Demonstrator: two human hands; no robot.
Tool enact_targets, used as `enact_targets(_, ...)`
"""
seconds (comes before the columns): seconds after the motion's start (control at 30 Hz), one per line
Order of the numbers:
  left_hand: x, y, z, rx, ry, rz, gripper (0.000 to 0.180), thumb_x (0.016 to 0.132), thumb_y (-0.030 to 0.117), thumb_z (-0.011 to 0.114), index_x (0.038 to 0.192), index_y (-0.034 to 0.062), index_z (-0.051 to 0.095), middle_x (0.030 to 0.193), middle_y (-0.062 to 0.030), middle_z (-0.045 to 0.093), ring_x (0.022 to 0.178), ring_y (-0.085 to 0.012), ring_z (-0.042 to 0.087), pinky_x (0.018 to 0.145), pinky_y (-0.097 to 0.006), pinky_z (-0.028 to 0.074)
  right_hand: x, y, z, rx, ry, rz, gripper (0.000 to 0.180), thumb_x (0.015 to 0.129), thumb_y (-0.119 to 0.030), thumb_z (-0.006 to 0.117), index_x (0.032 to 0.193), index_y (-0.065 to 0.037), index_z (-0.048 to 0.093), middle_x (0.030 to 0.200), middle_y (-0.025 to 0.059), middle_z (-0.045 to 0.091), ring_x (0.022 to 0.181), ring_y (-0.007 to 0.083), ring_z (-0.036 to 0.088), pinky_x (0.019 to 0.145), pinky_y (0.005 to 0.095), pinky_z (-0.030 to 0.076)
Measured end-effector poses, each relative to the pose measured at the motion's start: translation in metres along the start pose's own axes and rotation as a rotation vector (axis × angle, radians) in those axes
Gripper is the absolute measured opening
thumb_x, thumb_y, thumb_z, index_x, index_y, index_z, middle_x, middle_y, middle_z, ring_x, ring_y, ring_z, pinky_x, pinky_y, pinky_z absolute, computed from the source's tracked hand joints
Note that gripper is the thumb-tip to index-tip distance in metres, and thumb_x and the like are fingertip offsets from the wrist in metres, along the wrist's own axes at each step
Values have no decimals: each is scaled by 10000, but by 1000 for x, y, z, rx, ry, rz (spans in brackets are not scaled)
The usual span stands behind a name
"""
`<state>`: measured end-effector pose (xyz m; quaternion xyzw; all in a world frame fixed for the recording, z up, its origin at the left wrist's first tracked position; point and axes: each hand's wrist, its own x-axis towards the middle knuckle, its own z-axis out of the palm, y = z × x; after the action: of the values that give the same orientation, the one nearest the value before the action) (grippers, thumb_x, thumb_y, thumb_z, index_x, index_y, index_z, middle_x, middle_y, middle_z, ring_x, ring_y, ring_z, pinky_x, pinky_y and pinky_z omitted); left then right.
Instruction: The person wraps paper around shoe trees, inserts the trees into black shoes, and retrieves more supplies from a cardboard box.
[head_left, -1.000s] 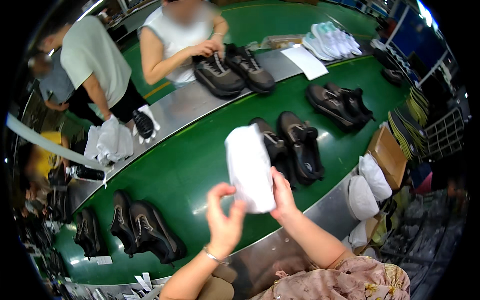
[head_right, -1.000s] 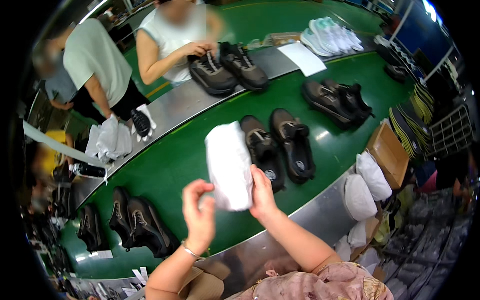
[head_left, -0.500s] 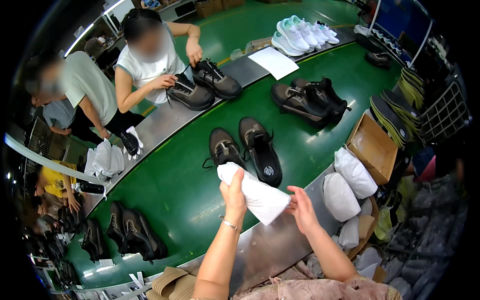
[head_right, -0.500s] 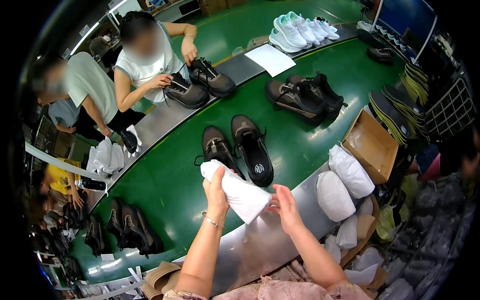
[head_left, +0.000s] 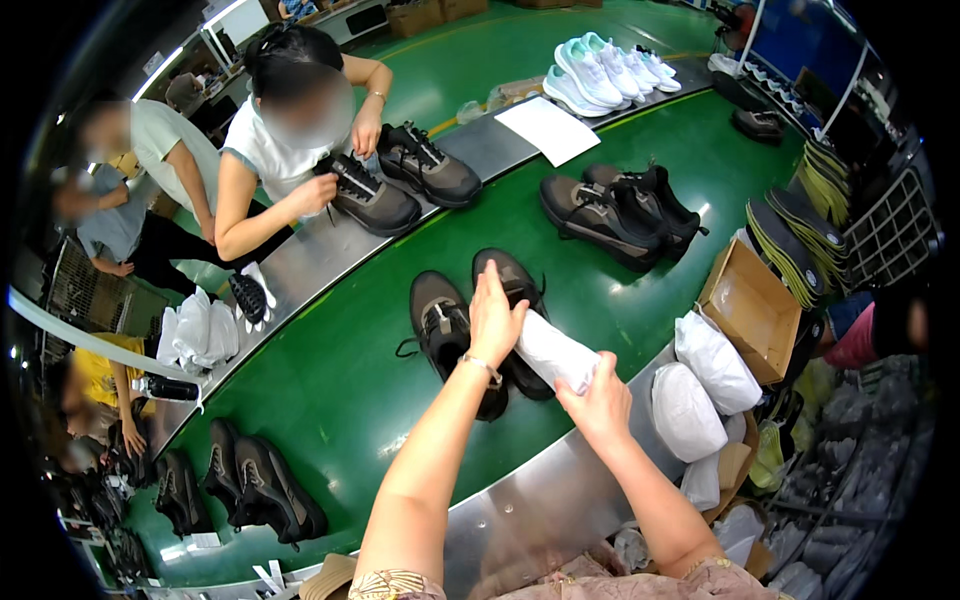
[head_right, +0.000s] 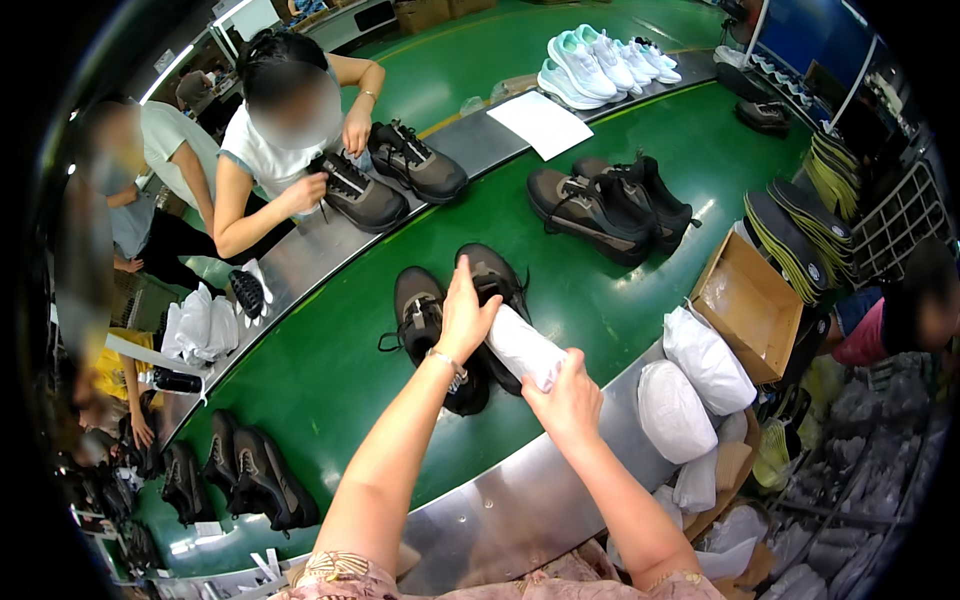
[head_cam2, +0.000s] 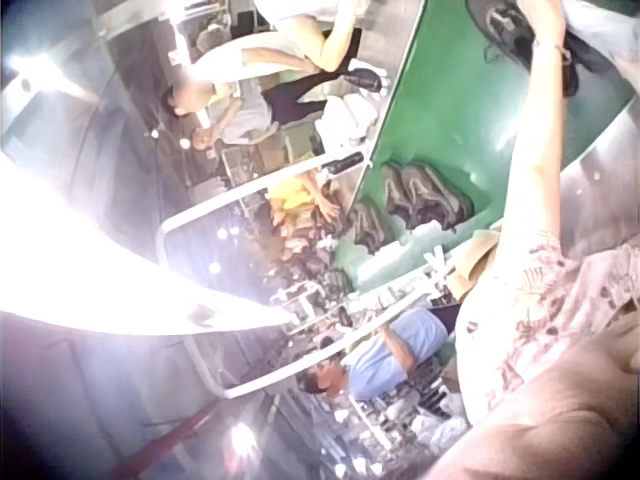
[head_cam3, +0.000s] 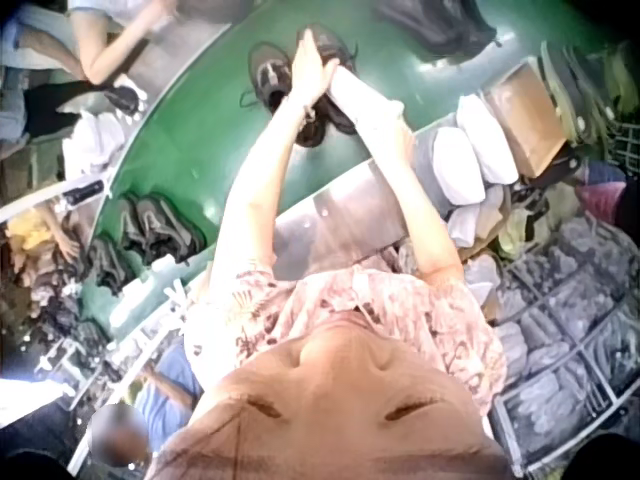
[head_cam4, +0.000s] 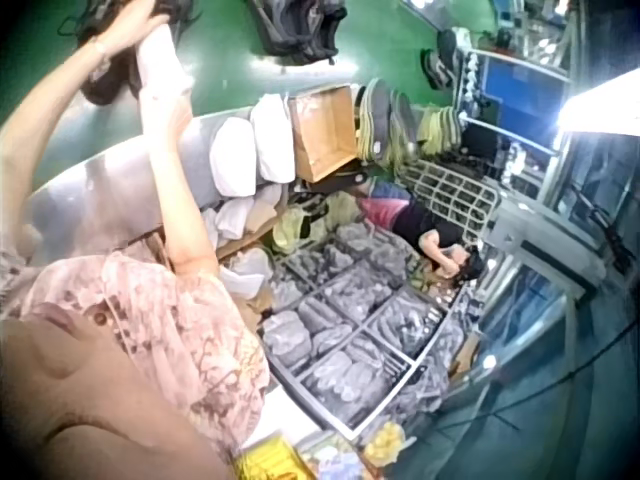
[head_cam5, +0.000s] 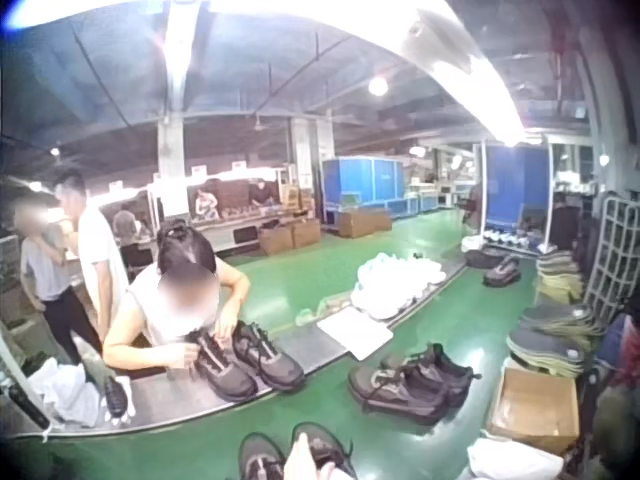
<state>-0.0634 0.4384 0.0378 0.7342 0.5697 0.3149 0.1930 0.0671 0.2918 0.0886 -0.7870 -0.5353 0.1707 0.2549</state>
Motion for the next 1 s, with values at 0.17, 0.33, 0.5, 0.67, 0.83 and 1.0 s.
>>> enact_targets(0.17,35,-28,-1,-122,-210,19,243,783,196,630,928,1,624,855,-229,617,835,-371,604,719,-411,474,35,-31,29,-377,-52,-194,526,664,-311,727,962,2,429,790,146,597,701,300,622,672,404,468)
enact_targets(0.33,31,-10,-1,-92,-238,-54,233,796,220,619,947,42,628,837,-210,621,826,-375,598,700,-410,473,56,-25,69,-491,131,-279,556,642,-330,741,989,0,459,976,153,539,925,277,517,777,374,397)
enact_targets(0.5,29,-26,-4,-124,-218,-60,213,800,223,617,917,46,635,809,-203,621,796,-372,600,687,-412,475,55,-24,77,-421,-75,-245,559,663,-273,727,1024,36,432,968,169,503,832,305,573,703,392,483)
enact_targets(0.67,20,-48,-2,-133,-166,71,206,772,250,625,851,61,643,826,-164,633,757,-347,614,685,-432,483,58,-40,95,-59,-168,-76,488,739,-145,641,1056,60,332,878,289,600,824,452,595,709,487,496)
enact_targets(0.83,15,-34,13,-138,-146,20,214,744,253,646,754,49,582,737,-170,616,732,-363,603,636,-454,474,68,-16,105,-434,-139,-282,396,745,-143,654,972,20,373,870,254,539,712,407,609,631,450,516)
enact_targets(1.0,3,-33,9,-176,-71,15,189,734,178,672,736,24,563,677,-200,598,707,-359,616,593,-441,483,80,-12,141,-309,-15,-287,280,845,-158,555,976,32,397,906,276,540,709,423,604,608,438,515)
